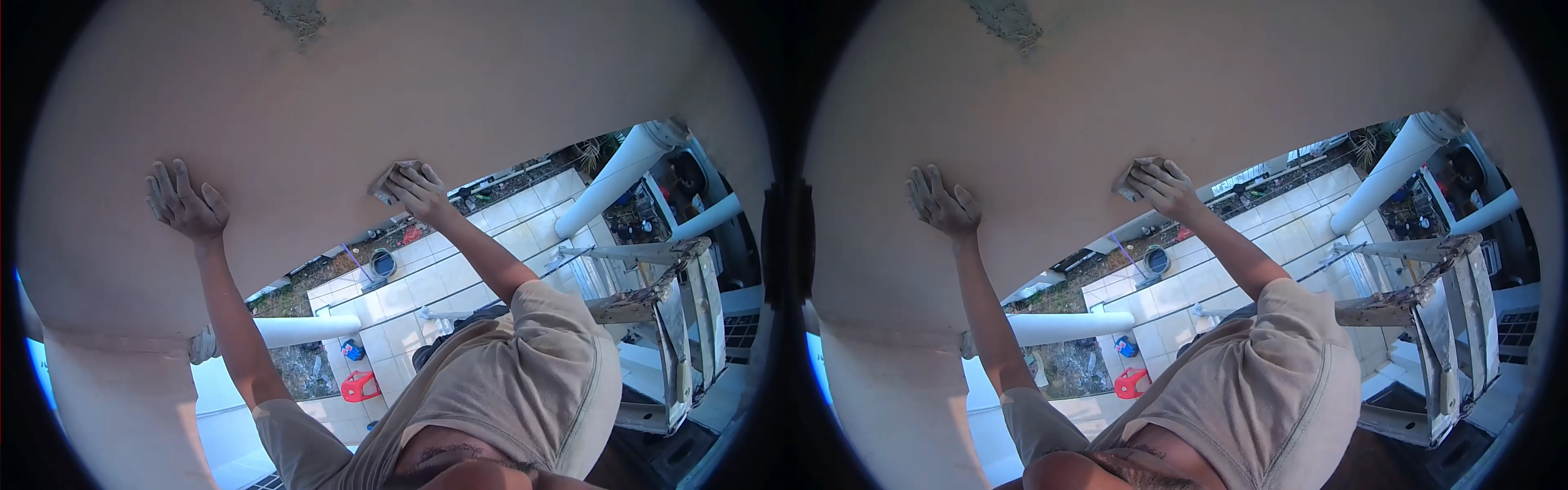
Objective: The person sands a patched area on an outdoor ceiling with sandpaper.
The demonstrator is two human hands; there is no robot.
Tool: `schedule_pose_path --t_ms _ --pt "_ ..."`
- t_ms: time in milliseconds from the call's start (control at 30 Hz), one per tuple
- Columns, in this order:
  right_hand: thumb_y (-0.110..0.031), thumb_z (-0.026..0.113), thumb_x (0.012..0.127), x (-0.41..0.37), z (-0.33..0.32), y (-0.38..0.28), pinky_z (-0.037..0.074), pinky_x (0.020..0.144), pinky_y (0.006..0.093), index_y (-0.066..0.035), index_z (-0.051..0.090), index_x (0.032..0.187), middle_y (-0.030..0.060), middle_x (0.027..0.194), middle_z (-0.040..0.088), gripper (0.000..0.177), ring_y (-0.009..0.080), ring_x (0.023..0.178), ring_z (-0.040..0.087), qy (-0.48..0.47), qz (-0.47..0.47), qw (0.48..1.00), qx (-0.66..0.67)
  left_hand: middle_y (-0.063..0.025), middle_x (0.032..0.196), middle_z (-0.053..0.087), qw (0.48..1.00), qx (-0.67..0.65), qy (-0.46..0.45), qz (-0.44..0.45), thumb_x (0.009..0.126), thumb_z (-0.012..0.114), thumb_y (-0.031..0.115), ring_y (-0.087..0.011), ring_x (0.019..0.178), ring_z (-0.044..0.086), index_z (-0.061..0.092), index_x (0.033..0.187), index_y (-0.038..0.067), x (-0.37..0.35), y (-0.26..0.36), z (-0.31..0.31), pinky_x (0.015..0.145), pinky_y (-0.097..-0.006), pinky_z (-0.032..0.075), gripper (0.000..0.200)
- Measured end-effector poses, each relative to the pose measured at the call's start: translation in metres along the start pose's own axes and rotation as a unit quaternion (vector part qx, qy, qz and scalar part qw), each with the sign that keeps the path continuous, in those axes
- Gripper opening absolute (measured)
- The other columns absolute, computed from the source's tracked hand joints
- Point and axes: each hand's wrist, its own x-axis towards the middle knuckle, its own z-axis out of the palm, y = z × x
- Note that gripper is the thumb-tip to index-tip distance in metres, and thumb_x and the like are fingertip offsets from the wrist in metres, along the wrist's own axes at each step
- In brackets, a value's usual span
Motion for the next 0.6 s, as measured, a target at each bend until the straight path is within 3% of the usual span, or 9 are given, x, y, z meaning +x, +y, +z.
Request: schedule_pose_path --t_ms 67,167,200,267,367,467,533,600 --pt "-0.013 0.059 0.087 0.012 -0.016 0.0 0.014 0.122 0.0439 -0.02 0.072 0.108 -0.0036 0.124 0.066 0.026 0.0127 0.132 0.048 -0.036 0.031 0.999 -0.015 -0.0141 0.15 0.041 1.0 0.009 0.013 -0.006 0.096 0.039 0.035 -0.0315 0.143 0.029 0.046 0.142 0.013 0.003 0.0 0.003 0.118 -0.0484 0.011 0.052" --pt "-0.008 0.06 0.082 0.125 -0.027 -0.005 0.015 0.121 0.046 -0.017 0.071 0.111 -0.0001 0.127 0.065 0.031 0.016 0.133 0.048 0.015 0.057 0.998 -0.008 -0.0145 0.15 0.04 1.0 -0.003 -0.003 0.01 0.096 0.04 0.034 -0.0336 0.143 0.03 0.045 0.143 0.011 0.001 -0.002 -0.004 0.117 -0.0497 0.014 0.052" --pt "-0.008 0.06 0.082 0.121 -0.03 0.003 0.015 0.121 0.046 -0.017 0.071 0.111 -0.0001 0.127 0.065 0.031 0.016 0.133 0.048 0.008 0.054 0.998 -0.014 -0.0148 0.151 0.039 1.0 0.005 -0.004 0.011 0.096 0.04 0.033 -0.0355 0.142 0.03 0.044 0.143 0.01 0.0 0.001 -0.002 0.116 -0.051 0.017 0.052" --pt "-0.008 0.06 0.081 0.101 -0.024 0.006 0.017 0.12 0.0468 -0.015 0.071 0.112 0.0014 0.126 0.065 0.033 0.018 0.13 0.05 0.011 0.036 0.999 -0.021 -0.015 0.15 0.039 1.0 0.003 -0.006 0.009 0.096 0.041 0.033 -0.0358 0.142 0.03 0.044 0.143 0.01 -0.001 0.004 -0.002 0.115 -0.0511 0.017 0.052" --pt "-0.005 0.058 0.082 -0.067 -0.006 0.032 0.019 0.119 0.0469 -0.009 0.073 0.105 0.0063 0.123 0.067 0.028 0.0263 0.13 0.051 -0.047 0.041 0.998 -0.029 -0.0144 0.15 0.04 1.0 0.01 0.004 0.005 0.097 0.04 0.034 -0.0341 0.142 0.03 0.045 0.143 0.011 0.001 0.002 -0.003 0.116 -0.0497 0.015 0.052" --pt "-0.015 0.063 0.084 0.019 -0.023 0.024 0.023 0.118 0.0455 -0.014 0.071 0.112 0.0015 0.124 0.066 0.029 0.0202 0.127 0.053 0.0 0.047 0.998 -0.031 -0.0136 0.15 0.04 1.0 0.003 -0.001 0.002 0.097 0.039 0.034 -0.0321 0.143 0.029 0.045 0.143 0.012 0.001 0.004 -0.001 0.117 -0.0482 0.014 0.052" --pt "-0.015 0.063 0.085 0.114 -0.038 0.018 0.022 0.118 0.0455 -0.014 0.072 0.111 0.0015 0.122 0.067 0.028 0.0212 0.126 0.054 0.034 0.079 0.996 -0.03 -0.0136 0.15 0.04 1.0 -0.001 -0.001 -0.002 0.096 0.039 0.034 -0.032 0.143 0.029 0.045 0.143 0.012 0.003 0.006 0.0 0.117 -0.0481 0.014 0.052" --pt "-0.015 0.062 0.086 0.099 -0.037 0.025 0.021 0.118 0.0454 -0.014 0.072 0.109 0.0017 0.121 0.068 0.026 0.0215 0.126 0.054 0.023 0.071 0.997 -0.036 -0.0125 0.151 0.039 1.0 -0.019 0.01 0.0 0.096 0.039 0.033 -0.0313 0.144 0.028 0.045 0.143 0.013 0.004 0.005 0.0 0.117 -0.048 0.013 0.052"
